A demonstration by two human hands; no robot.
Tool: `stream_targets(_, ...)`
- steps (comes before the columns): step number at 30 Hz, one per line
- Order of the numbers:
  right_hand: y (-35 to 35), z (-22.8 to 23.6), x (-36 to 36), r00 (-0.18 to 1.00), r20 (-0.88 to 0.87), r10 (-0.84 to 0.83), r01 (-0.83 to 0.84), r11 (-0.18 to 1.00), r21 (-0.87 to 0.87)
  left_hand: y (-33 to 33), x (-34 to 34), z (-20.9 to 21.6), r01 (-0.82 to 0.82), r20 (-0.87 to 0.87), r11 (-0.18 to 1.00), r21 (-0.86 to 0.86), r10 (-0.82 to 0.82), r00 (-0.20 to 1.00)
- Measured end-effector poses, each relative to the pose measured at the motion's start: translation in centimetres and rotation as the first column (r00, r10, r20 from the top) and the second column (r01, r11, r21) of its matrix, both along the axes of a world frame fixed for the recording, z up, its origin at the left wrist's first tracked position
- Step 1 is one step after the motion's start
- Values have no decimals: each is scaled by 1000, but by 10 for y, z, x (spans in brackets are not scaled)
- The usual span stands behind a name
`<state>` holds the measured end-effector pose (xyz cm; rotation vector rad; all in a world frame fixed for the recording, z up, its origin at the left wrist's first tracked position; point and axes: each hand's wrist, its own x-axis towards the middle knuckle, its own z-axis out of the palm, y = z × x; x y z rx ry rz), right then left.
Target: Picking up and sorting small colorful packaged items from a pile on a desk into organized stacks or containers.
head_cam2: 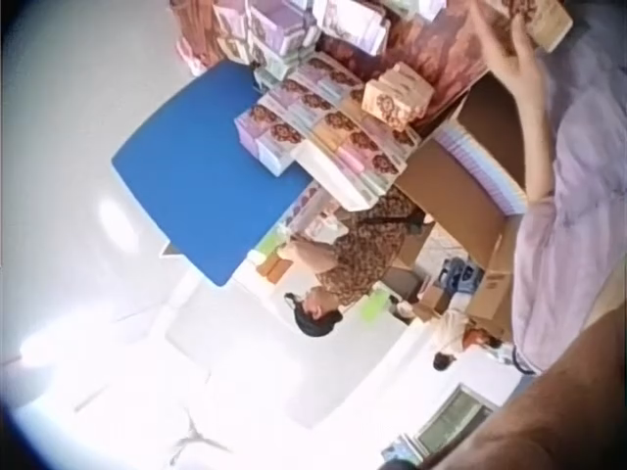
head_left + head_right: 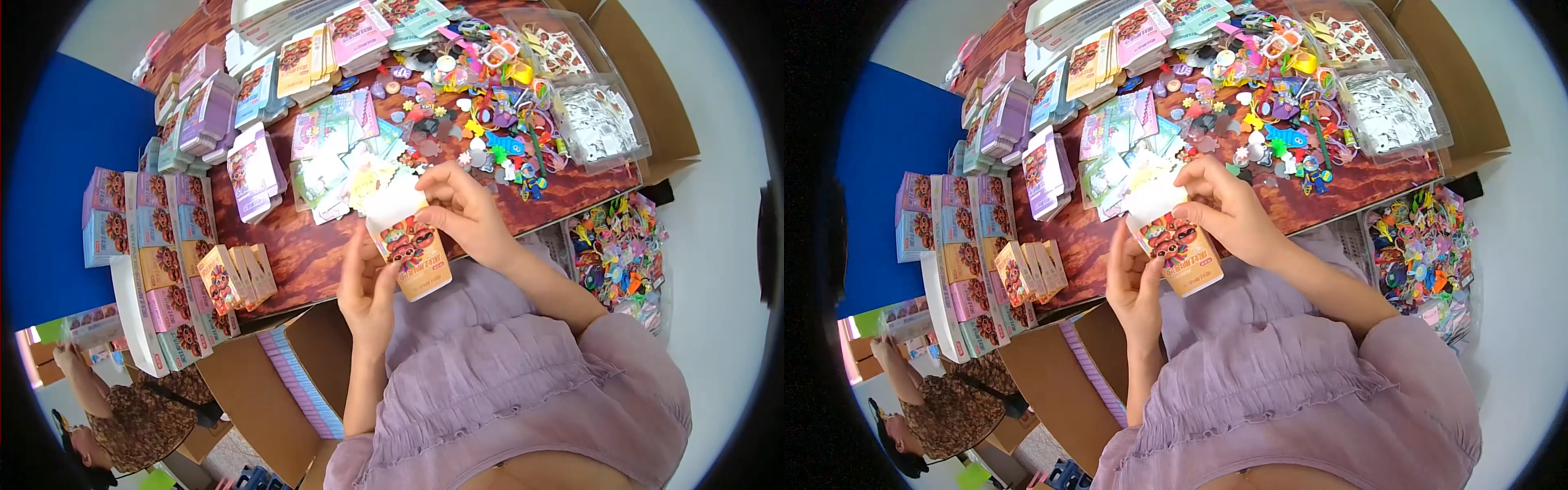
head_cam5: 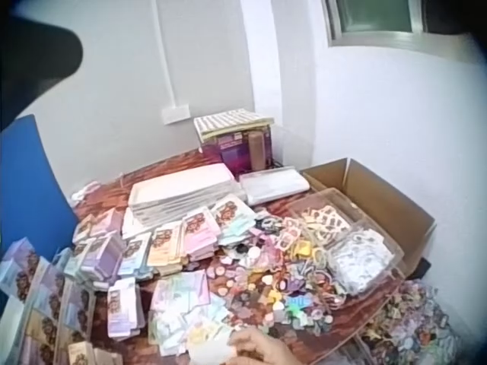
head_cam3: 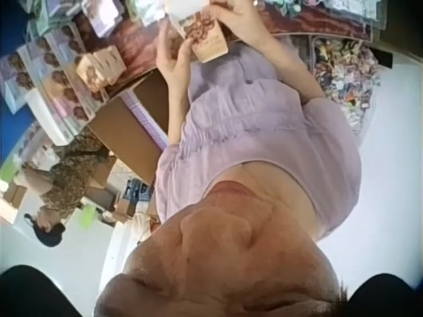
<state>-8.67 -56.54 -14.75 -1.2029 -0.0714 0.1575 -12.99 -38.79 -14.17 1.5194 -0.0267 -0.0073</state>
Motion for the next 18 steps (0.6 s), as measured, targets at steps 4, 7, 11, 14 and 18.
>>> stream_targets(4,-17,-18,-7,991,48,123,-115,984,-138,13,-2,-7,122,-20,978,167,-120,993)
stream_targets(7,-18,-21,-11,986,50,158,-150,978,-143,15,-1,-13,215,-104,975,64,-207,973)
stream_targets(11,-8,0,-12,996,45,79,-71,984,-160,9,-2,-10,172,-101,985,14,-170,980)
stream_targets(14,-12,-6,-1,932,251,260,-154,914,-374,15,-8,-12,129,-113,989,69,-121,986)
stream_targets(18,-9,-13,-9,978,82,190,-160,946,-281,11,-8,-10,192,-116,961,201,-171,978)
